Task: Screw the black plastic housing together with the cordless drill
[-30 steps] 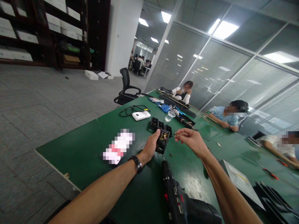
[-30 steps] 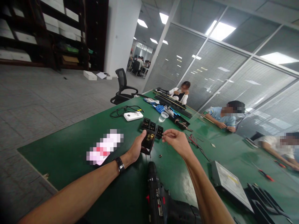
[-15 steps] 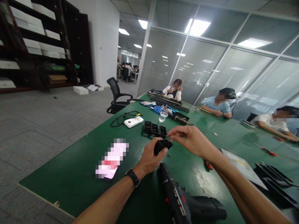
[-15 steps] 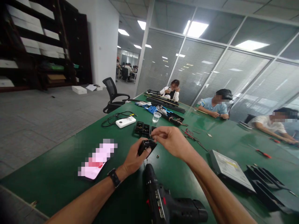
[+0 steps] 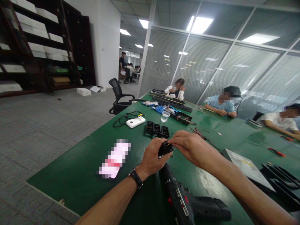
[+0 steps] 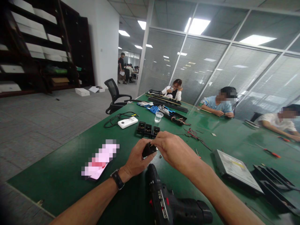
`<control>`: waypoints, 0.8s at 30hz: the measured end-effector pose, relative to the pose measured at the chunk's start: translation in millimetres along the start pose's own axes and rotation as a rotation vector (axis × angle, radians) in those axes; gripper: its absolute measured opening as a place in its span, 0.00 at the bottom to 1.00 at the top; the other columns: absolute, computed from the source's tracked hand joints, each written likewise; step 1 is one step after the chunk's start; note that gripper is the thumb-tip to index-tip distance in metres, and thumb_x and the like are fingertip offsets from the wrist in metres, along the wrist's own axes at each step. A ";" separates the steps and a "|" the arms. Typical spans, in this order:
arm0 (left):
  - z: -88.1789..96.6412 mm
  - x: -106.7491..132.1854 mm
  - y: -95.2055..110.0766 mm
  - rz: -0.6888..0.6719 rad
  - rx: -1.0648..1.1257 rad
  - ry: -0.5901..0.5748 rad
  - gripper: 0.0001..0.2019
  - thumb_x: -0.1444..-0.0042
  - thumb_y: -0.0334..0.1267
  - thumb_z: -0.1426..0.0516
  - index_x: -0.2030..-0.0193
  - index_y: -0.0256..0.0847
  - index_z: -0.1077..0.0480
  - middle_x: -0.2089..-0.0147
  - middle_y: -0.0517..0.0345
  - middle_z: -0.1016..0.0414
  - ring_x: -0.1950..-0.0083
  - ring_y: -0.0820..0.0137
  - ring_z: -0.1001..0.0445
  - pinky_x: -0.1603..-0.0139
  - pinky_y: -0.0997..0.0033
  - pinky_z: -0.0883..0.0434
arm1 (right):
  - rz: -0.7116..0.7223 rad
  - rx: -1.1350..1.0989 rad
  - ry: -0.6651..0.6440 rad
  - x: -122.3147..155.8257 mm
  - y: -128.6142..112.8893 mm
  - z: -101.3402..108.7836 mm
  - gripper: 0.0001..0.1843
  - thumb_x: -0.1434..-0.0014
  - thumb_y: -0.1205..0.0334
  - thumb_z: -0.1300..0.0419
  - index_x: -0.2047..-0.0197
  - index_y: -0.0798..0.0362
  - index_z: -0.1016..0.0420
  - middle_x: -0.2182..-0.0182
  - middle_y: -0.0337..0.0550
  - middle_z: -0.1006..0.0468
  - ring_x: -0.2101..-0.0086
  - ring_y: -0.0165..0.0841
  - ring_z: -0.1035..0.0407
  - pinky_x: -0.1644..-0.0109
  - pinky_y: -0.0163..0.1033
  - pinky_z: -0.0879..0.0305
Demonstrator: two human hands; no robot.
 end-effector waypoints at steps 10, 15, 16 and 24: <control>-5.1 3.3 2.1 0.116 0.119 -0.086 0.12 0.34 0.47 0.42 0.53 0.41 0.28 0.57 0.55 0.25 0.56 0.65 0.29 0.54 0.66 0.35 | -0.020 0.073 -0.141 -14.0 -1.2 -4.4 0.15 0.28 0.67 0.47 0.55 0.54 0.17 0.60 0.48 0.21 0.57 0.38 0.26 0.51 0.46 0.30; -11.2 2.7 -0.1 0.231 0.248 -0.142 0.14 0.35 0.50 0.41 0.57 0.39 0.28 0.62 0.57 0.27 0.61 0.68 0.32 0.59 0.68 0.37 | -0.101 0.028 -0.235 -24.9 17.8 -7.4 0.09 0.29 0.58 0.40 0.52 0.54 0.21 0.57 0.43 0.20 0.56 0.35 0.25 0.48 0.48 0.26; -12.9 2.4 -0.7 0.263 0.305 -0.163 0.15 0.35 0.50 0.41 0.57 0.39 0.27 0.61 0.57 0.27 0.61 0.68 0.32 0.59 0.69 0.37 | -0.130 0.017 -0.265 -27.5 24.2 -8.4 0.11 0.29 0.56 0.39 0.53 0.54 0.22 0.57 0.43 0.20 0.57 0.35 0.24 0.48 0.48 0.26; -21.5 7.7 -0.2 0.612 0.738 -0.433 0.23 0.46 0.45 0.36 0.45 0.39 0.29 0.59 0.55 0.25 0.68 0.71 0.29 0.70 0.73 0.35 | -0.304 -0.189 -0.590 -38.8 68.0 -24.3 0.16 0.32 0.52 0.36 0.51 0.57 0.22 0.56 0.43 0.20 0.62 0.33 0.24 0.60 0.41 0.24</control>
Point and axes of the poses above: each hand's wrist, its own x-axis away from the middle knuckle, its own z-axis out of the back of the hand, y = z × x, the point moved 4 cm from there along -x, towards the middle knuckle
